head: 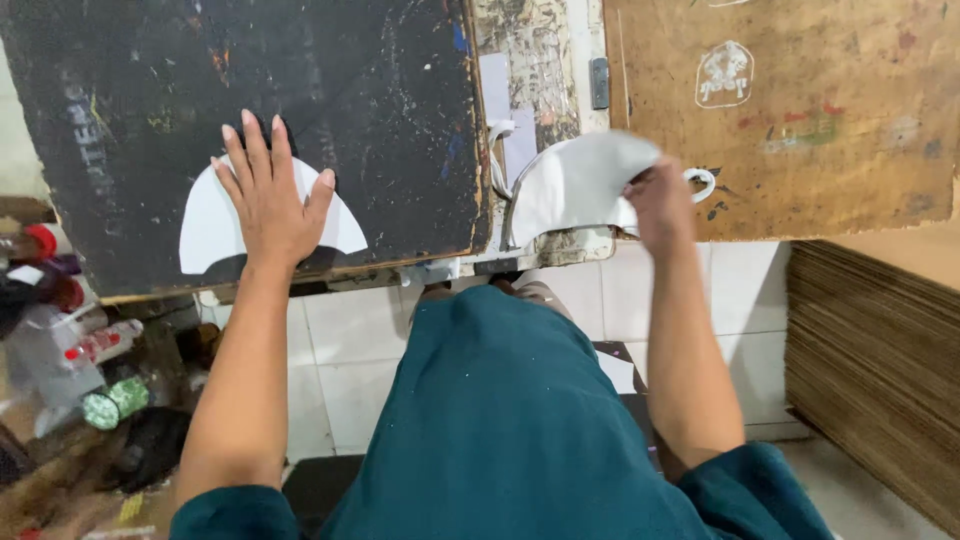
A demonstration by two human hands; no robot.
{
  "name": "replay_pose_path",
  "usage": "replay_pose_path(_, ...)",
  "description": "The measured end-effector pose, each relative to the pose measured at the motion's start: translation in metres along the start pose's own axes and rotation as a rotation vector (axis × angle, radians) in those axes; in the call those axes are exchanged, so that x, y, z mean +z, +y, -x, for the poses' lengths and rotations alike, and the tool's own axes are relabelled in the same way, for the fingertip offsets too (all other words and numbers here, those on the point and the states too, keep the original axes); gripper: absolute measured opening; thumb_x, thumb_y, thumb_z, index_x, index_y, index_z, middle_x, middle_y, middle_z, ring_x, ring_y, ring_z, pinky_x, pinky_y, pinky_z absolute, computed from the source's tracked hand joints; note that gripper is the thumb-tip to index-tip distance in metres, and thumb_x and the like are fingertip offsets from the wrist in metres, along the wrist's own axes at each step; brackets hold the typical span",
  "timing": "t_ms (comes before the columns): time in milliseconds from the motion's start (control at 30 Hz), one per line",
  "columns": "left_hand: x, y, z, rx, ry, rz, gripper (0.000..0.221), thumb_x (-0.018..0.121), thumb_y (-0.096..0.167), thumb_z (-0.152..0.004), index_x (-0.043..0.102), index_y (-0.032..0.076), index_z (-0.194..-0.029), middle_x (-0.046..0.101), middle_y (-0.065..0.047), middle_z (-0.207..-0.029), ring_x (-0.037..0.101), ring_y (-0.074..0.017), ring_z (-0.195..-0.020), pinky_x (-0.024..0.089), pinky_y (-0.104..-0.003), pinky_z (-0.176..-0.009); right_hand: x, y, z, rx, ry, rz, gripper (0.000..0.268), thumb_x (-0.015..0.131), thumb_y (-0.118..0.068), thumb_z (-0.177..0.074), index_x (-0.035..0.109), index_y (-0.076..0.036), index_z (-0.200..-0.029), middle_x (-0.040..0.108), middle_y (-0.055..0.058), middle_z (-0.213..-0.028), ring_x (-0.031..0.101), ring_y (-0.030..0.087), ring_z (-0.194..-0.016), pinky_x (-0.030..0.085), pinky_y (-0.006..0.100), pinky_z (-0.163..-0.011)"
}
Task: Placing and smoothing fabric pieces on a screen printing board and removing them after processing.
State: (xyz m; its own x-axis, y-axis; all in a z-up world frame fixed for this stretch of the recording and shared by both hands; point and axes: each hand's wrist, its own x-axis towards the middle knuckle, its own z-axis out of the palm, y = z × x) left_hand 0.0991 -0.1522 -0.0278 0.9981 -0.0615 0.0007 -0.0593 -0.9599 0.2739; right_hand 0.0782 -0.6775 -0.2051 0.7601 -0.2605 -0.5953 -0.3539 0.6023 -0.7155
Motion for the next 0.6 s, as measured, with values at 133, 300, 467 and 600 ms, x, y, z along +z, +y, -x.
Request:
replay_pose_path(133,-0.008,0.061,0.004,0.029,-0.021,0.188,0.091,0.072,0.038,-0.101,0.022,0.002,-0.168,0.005,-0.031,-0.169,-0.005,-0.0557,-0.151,-0.004,-0.074,-0.119,0.008,-0.076,0.068,-0.148,-0.145,-0.016,0.014,0.057,-0.031,-0.098,0.055,-0.017,-0.094,0.066,0.004,-0.08,0.071,0.018,-0.075,0.063,0.035,-0.078)
replay_pose_path(300,0.007,0.204,0.045,0.158,-0.407,1.335,0.071,0.071,0.025,-0.099,0.038,0.004,-0.158,0.052,-0.03,-0.148,0.048,-0.0462,-0.139,0.039,-0.057,-0.119,0.006,-0.032,0.122,-0.339,-0.634,0.215,0.043,0.035,-0.047,-0.11,0.058,-0.012,-0.124,0.054,0.006,-0.122,0.055,0.013,-0.108,0.047,0.031,-0.097)
replay_pose_path(467,0.068,0.218,0.045,-0.452,-0.674,1.689,0.032,0.071,0.024,-0.1,0.071,0.001,-0.124,0.077,-0.015,-0.11,0.075,-0.0201,-0.093,0.062,-0.041,-0.083,0.132,-0.1,0.236,-0.858,-0.749,0.83,0.012,0.065,-0.009,-0.095,0.071,-0.003,-0.103,0.072,0.02,-0.109,0.063,0.049,-0.121,0.051,0.056,-0.102)
replay_pose_path(600,-0.02,0.227,0.045,-0.352,-0.829,1.665,0.018,0.068,0.012,-0.099,0.074,0.0,-0.11,0.078,-0.021,-0.095,0.078,-0.0273,-0.082,0.064,-0.045,-0.071,0.107,-0.117,0.198,-0.647,-0.449,0.674,0.044,0.059,-0.029,-0.104,0.059,-0.002,-0.139,0.064,0.016,-0.137,0.062,0.027,-0.125,0.047,0.041,-0.109)
